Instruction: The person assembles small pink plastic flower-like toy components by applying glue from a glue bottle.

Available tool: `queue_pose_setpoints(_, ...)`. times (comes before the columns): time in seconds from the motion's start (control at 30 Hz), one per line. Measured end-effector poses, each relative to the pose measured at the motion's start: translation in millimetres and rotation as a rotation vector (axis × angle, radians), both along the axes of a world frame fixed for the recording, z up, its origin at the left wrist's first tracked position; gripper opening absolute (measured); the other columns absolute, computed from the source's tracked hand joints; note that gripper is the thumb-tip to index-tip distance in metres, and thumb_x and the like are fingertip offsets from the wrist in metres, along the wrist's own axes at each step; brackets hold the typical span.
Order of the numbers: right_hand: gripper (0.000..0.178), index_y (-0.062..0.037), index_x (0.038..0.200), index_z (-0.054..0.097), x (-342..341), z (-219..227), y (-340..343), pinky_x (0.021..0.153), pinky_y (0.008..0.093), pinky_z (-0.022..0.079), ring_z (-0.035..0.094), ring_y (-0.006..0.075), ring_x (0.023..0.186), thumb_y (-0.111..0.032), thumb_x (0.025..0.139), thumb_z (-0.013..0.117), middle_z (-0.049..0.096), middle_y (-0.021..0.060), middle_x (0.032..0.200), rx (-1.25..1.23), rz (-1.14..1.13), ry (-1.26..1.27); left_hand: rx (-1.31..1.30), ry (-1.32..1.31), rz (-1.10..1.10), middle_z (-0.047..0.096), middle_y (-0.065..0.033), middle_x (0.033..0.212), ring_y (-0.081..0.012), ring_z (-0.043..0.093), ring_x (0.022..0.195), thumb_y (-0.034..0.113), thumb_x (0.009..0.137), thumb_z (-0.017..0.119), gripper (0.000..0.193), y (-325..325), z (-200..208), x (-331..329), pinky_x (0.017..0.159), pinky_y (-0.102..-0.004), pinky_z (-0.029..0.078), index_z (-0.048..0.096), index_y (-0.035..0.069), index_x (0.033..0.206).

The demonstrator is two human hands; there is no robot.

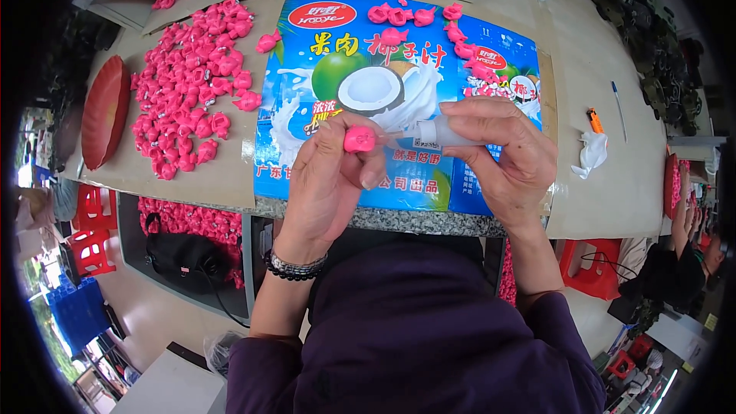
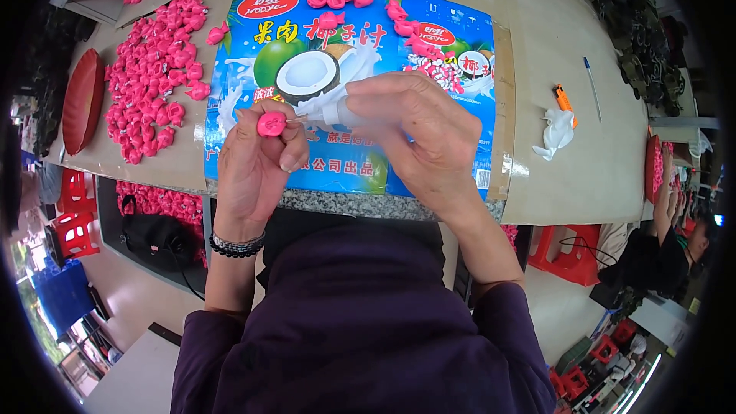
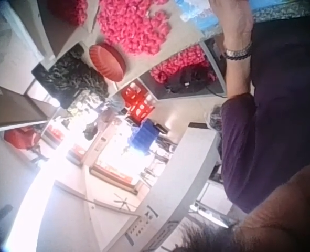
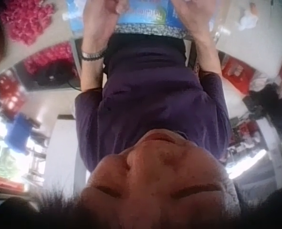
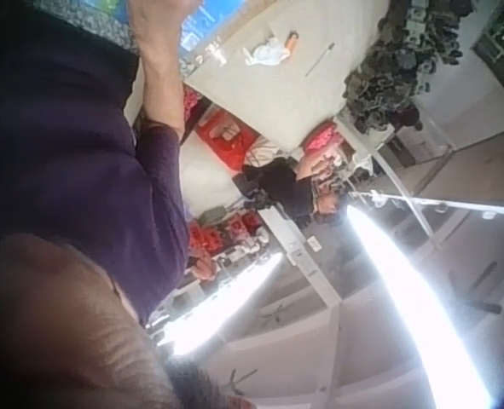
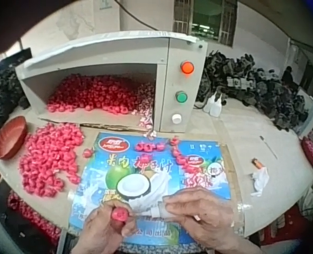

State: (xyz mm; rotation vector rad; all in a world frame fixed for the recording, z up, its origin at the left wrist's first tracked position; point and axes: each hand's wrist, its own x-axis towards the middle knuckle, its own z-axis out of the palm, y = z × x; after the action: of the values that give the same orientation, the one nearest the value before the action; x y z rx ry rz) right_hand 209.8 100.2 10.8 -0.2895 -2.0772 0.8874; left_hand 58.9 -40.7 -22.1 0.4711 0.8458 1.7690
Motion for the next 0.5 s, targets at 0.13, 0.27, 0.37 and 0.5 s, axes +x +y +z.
queue_pose_setpoints(0.13,0.025,-0.0008,0.089,0.068,1.0,2.3,-0.8,0.072,0.0304,0.053,0.067,0.0223,0.082,0.01,0.067,0.071,0.07,0.0112,0.093,-0.012,-0.005,0.022,0.037,0.069,0.014,0.049,-0.0011,0.075,-0.0096,0.046,0.069,0.041,0.101,0.041,0.045,0.2,-2.6,-1.6,0.063,-0.0237,0.037,0.056,0.0,0.108)
queue_pose_setpoints(0.27,0.026,-0.0006,0.09,0.068,5.2,3.8,-1.1,0.073,0.0301,0.054,0.067,0.0214,0.083,0.011,0.067,0.071,0.07,0.0115,0.095,-0.041,-0.036,0.066,0.055,0.071,0.073,0.054,-0.0028,0.08,-0.0107,0.048,0.072,0.033,0.099,0.051,0.036,2.2,1.5,0.7,0.066,-0.0244,0.04,0.056,0.0,0.112)
queue_pose_setpoints(0.37,0.027,0.0034,0.093,0.064,9.6,3.0,0.2,0.076,0.0335,0.057,0.066,0.027,0.094,0.013,0.069,0.073,0.067,0.0199,0.101,0.0,0.024,0.01,0.048,0.025,0.159,0.059,-0.0052,0.088,-0.0125,0.052,0.076,0.023,0.096,0.058,0.03,3.7,4.3,3.8,0.072,-0.0267,0.044,0.056,-0.001,0.113)
queue_pose_setpoints(0.5,0.028,0.0032,0.093,0.064,10.0,2.6,-1.0,0.077,0.0332,0.057,0.066,0.0263,0.094,0.012,0.069,0.074,0.068,0.0195,0.1,-0.008,0.016,-0.002,0.098,0.043,0.161,0.061,-0.0067,0.093,-0.0146,0.057,0.084,0.015,0.093,0.062,0.026,3.4,5.2,3.8,0.078,-0.0292,0.046,0.056,-0.001,0.113)
